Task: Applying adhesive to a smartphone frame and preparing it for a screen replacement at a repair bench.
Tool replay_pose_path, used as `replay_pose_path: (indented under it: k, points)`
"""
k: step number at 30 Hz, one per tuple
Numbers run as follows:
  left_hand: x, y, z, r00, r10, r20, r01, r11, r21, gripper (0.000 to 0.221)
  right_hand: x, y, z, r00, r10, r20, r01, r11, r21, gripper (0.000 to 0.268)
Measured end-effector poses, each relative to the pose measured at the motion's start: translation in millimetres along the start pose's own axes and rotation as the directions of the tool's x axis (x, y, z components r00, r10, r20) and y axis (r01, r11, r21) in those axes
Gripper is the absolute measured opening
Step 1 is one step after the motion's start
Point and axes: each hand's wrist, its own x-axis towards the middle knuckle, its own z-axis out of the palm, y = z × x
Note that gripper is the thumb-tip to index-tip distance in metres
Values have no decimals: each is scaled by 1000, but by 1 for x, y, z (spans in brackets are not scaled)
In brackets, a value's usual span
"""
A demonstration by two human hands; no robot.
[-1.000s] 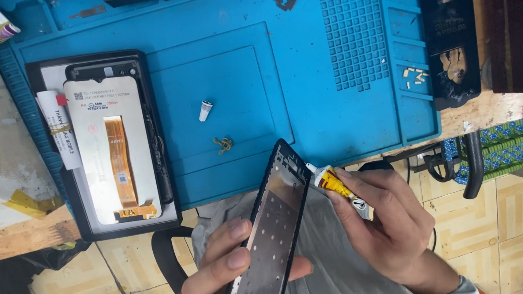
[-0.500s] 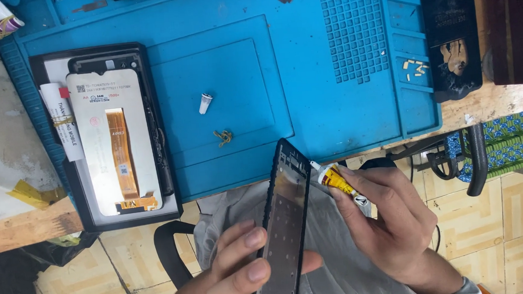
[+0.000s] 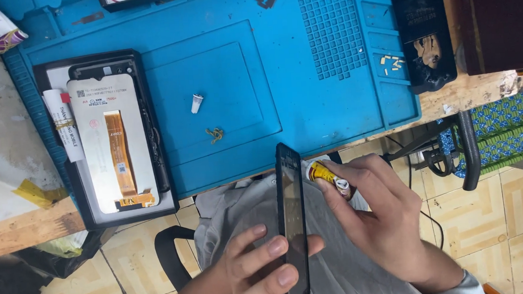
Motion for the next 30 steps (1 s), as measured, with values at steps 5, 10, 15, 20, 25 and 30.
replay_pose_path:
  k: [5,10,15,20,25,30]
  points:
    - [-20,-3,-36,977,-55,208,47,998,39,179,-15,-3,-15,921,291,-258,-215,934,286,21]
    - [-12,23,-37,949,-289,127,212,882,420,110,-3,19,-27,918,378,118,-260,352,899,29]
    - [-21,1,53,924,-266,-274,364,835,414,93,4,8,1,868,-130,479,-497,-231,837,24]
    - [20,6,104,626,-488,-608,-323,547,-772,95,7,32,18,819,-317,478,-572,-521,634,31]
    - [37,0,28,918,-365,-158,261,852,-453,163,35,21,5,838,-368,403,-529,-363,767,28]
    - [84,-12,12,448,-852,271,665,115,-738,110,42,20,7,788,-430,441,-583,-290,759,30]
